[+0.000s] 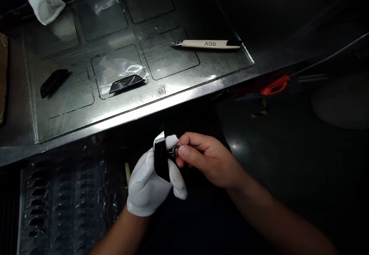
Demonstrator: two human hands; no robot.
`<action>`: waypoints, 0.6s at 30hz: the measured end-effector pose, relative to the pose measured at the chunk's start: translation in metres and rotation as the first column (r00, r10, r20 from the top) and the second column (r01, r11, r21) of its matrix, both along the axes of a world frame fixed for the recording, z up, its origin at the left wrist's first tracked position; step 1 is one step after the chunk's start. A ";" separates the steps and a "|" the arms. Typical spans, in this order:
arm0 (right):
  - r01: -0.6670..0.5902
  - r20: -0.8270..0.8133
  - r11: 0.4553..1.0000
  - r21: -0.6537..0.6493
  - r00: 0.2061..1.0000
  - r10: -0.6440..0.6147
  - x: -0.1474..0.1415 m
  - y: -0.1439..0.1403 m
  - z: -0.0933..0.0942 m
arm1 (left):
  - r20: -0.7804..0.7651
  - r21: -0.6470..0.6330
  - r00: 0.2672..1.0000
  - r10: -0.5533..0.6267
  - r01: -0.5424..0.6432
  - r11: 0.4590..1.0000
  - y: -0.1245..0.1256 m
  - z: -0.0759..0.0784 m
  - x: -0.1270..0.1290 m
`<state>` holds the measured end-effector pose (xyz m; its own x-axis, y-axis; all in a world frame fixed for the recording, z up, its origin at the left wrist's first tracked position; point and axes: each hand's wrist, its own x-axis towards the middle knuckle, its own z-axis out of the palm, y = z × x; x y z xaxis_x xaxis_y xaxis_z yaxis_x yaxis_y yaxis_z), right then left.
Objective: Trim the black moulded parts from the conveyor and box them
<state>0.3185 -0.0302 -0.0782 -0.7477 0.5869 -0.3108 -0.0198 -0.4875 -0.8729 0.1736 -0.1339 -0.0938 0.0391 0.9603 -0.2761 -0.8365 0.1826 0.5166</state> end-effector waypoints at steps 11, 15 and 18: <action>-0.015 0.061 0.647 0.762 0.997 -0.049 0.014 0.011 -0.009 | -0.034 -0.254 0.991 -0.131 0.118 0.960 -0.003 -0.006 -0.012; -0.120 0.092 0.457 0.881 0.992 0.081 0.018 0.023 -0.011 | -0.023 -0.099 0.998 -0.058 0.056 0.994 -0.007 -0.006 -0.013; -0.148 0.105 0.447 0.882 0.987 0.120 0.019 0.024 -0.007 | -0.037 -0.081 0.999 -0.031 0.028 0.996 -0.012 -0.008 -0.009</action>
<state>0.3374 -0.0063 -0.0852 -0.8432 0.4484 0.2964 0.0016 0.5535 -0.8329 0.1646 -0.1462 -0.1017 0.0549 0.9334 -0.3546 -0.8103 0.2492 0.5304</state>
